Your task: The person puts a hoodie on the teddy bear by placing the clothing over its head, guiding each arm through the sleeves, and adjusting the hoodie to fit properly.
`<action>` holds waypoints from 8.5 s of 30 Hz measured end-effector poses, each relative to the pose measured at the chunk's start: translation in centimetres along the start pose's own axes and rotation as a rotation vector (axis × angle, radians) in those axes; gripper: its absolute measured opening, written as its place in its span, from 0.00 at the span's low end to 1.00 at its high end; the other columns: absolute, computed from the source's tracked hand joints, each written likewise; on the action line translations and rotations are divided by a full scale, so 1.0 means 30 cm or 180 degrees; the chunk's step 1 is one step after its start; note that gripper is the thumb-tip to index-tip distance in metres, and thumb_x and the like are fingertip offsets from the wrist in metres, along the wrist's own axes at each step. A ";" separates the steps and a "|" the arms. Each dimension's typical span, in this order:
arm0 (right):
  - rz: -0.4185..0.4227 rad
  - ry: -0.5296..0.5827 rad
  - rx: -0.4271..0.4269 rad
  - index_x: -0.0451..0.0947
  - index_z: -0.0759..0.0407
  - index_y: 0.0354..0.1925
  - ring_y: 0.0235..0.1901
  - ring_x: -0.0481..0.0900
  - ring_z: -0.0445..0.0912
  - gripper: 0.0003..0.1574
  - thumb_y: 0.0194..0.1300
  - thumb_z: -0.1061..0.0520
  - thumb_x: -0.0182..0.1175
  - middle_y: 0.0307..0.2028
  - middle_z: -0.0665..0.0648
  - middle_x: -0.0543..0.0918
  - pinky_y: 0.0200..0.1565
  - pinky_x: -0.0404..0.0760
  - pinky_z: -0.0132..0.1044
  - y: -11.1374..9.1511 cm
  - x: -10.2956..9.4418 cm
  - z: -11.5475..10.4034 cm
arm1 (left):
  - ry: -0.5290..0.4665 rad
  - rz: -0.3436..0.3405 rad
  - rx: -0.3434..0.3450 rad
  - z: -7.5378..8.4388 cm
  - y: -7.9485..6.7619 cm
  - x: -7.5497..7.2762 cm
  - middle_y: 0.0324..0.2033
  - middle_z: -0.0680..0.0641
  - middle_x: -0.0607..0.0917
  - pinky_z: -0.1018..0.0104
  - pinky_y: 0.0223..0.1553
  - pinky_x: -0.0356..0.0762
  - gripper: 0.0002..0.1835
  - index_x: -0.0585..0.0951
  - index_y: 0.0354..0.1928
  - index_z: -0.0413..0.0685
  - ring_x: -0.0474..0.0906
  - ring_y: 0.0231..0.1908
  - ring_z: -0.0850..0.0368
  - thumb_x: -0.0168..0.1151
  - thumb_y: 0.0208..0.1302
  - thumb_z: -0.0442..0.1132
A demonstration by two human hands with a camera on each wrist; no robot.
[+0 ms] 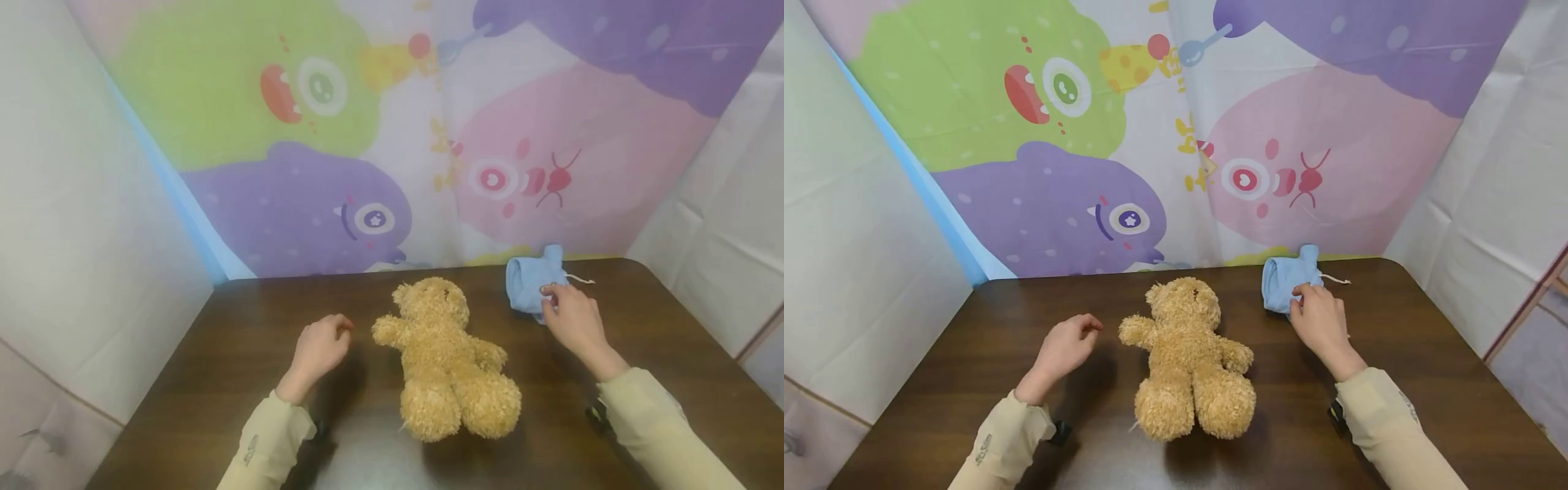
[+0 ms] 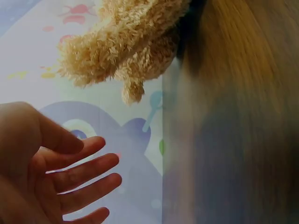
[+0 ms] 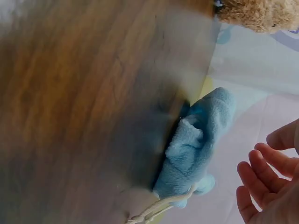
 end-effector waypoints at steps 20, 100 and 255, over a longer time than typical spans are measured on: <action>-0.0550 -0.0381 0.0954 0.77 0.69 0.42 0.39 0.70 0.70 0.32 0.60 0.41 0.51 0.39 0.77 0.73 0.28 0.71 0.59 0.052 0.152 0.119 | -0.0981 0.0173 -0.0076 0.116 0.071 0.022 0.64 0.43 0.64 0.48 0.61 0.57 0.22 0.70 0.59 0.42 0.59 0.63 0.44 0.45 0.66 0.43; -0.0331 0.1775 -0.0191 0.76 0.61 0.39 0.40 0.78 0.52 0.09 0.65 0.61 0.50 0.38 0.61 0.81 0.44 0.76 0.48 0.207 -0.066 -0.445 | -0.2119 -0.0324 -0.0565 0.256 0.256 0.110 0.56 0.43 0.73 0.55 0.54 0.68 0.35 0.48 0.70 0.46 0.71 0.55 0.48 0.47 0.66 0.50; -0.2689 0.1207 0.0184 0.56 0.63 0.48 0.19 0.77 0.49 0.18 0.59 0.62 0.44 0.32 0.64 0.74 0.23 0.78 0.41 -0.020 0.319 -0.353 | -0.0618 -0.1263 0.0409 0.273 0.077 0.174 0.40 0.42 0.75 0.58 0.43 0.70 0.16 0.70 0.46 0.36 0.71 0.39 0.52 0.55 0.58 0.38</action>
Point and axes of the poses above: each hand's wrist, its own y-axis towards the middle knuckle, its own x-axis out of the palm, z = x × y, the point moved 10 cm from there along y, towards the middle knuckle
